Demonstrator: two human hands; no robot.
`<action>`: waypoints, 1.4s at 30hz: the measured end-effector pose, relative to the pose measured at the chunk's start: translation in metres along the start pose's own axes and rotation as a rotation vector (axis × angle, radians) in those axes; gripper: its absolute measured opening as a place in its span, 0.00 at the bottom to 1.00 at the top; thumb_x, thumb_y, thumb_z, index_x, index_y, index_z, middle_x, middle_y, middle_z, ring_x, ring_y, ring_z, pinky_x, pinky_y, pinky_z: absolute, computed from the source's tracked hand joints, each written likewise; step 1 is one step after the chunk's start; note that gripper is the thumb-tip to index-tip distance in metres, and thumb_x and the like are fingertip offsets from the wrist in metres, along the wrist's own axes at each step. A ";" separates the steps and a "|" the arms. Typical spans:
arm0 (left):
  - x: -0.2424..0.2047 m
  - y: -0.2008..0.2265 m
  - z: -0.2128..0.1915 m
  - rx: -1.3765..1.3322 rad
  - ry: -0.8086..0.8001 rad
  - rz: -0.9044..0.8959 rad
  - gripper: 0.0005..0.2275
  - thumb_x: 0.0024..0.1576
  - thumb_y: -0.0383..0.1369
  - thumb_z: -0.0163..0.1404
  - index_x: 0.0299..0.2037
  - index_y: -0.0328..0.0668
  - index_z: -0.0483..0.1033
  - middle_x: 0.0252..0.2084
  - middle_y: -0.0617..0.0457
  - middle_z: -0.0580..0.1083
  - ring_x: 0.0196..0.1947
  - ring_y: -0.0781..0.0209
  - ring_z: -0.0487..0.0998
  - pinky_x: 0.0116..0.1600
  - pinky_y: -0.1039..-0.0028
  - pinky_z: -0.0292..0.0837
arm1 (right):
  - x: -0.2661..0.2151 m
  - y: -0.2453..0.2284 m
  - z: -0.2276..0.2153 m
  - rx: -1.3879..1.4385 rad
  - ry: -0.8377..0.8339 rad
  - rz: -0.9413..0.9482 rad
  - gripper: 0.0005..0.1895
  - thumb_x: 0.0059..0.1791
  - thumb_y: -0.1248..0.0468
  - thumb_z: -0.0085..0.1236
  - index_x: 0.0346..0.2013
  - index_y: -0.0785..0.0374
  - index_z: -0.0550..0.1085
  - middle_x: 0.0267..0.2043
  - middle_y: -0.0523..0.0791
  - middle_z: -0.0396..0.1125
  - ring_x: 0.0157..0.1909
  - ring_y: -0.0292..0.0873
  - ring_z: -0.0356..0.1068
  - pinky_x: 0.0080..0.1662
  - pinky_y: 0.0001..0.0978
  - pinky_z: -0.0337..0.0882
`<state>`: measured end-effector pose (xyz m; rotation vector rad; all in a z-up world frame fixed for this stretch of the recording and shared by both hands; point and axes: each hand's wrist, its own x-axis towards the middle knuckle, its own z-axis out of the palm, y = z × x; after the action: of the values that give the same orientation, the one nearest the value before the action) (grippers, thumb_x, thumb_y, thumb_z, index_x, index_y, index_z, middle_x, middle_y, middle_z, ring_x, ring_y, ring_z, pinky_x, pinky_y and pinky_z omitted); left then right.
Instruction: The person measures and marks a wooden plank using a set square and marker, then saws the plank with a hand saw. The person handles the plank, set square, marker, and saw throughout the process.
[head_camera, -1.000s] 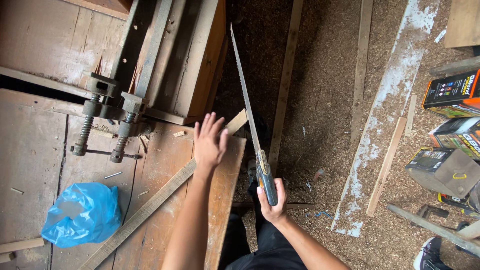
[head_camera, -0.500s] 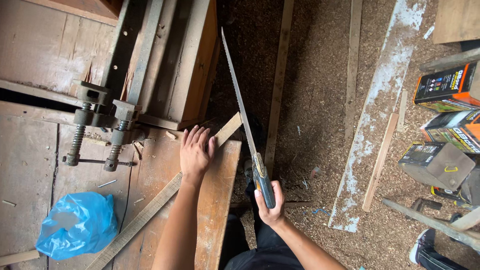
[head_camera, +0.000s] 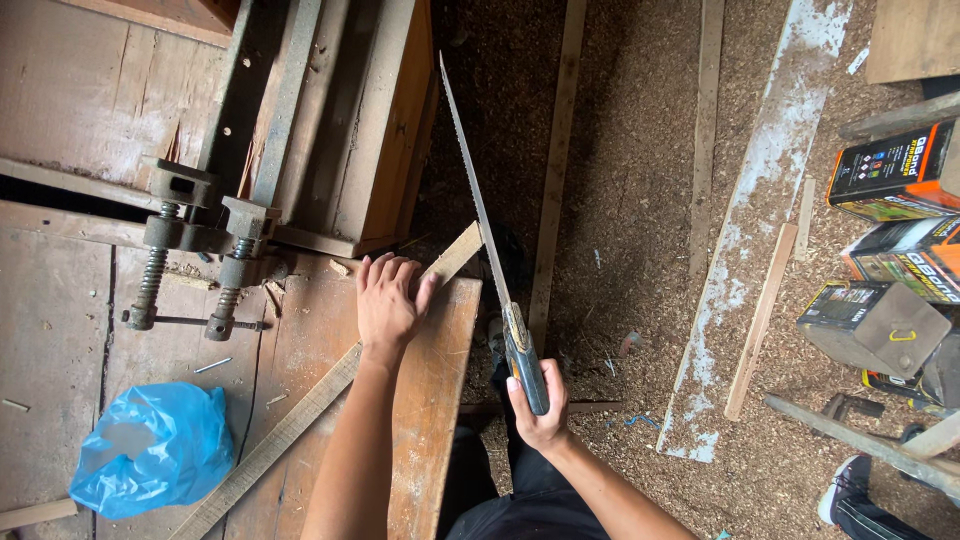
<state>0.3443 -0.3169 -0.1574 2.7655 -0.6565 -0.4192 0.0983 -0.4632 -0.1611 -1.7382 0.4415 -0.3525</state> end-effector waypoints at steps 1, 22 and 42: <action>0.000 0.000 0.000 0.040 -0.045 0.009 0.26 0.62 0.58 0.39 0.56 0.49 0.77 0.57 0.52 0.75 0.66 0.54 0.66 0.75 0.56 0.42 | -0.001 0.001 0.000 0.001 -0.003 0.004 0.08 0.54 0.63 0.55 0.37 0.60 0.64 0.22 0.37 0.60 0.19 0.28 0.56 0.20 0.23 0.58; -0.002 -0.001 0.004 0.137 -0.135 0.036 0.30 0.59 0.64 0.36 0.57 0.56 0.78 0.59 0.59 0.75 0.65 0.60 0.67 0.77 0.52 0.37 | 0.025 0.006 0.024 0.022 -0.024 -0.002 0.09 0.56 0.63 0.54 0.35 0.57 0.62 0.21 0.37 0.58 0.16 0.30 0.56 0.17 0.23 0.59; 0.005 -0.006 0.006 0.125 -0.069 0.055 0.30 0.59 0.65 0.35 0.55 0.56 0.80 0.56 0.58 0.76 0.63 0.59 0.69 0.76 0.52 0.38 | 0.008 -0.007 0.018 0.024 -0.002 0.021 0.08 0.54 0.66 0.54 0.35 0.59 0.64 0.24 0.38 0.58 0.20 0.30 0.56 0.20 0.23 0.60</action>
<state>0.3487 -0.3147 -0.1662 2.8532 -0.7994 -0.4794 0.1139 -0.4502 -0.1575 -1.7088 0.4526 -0.3398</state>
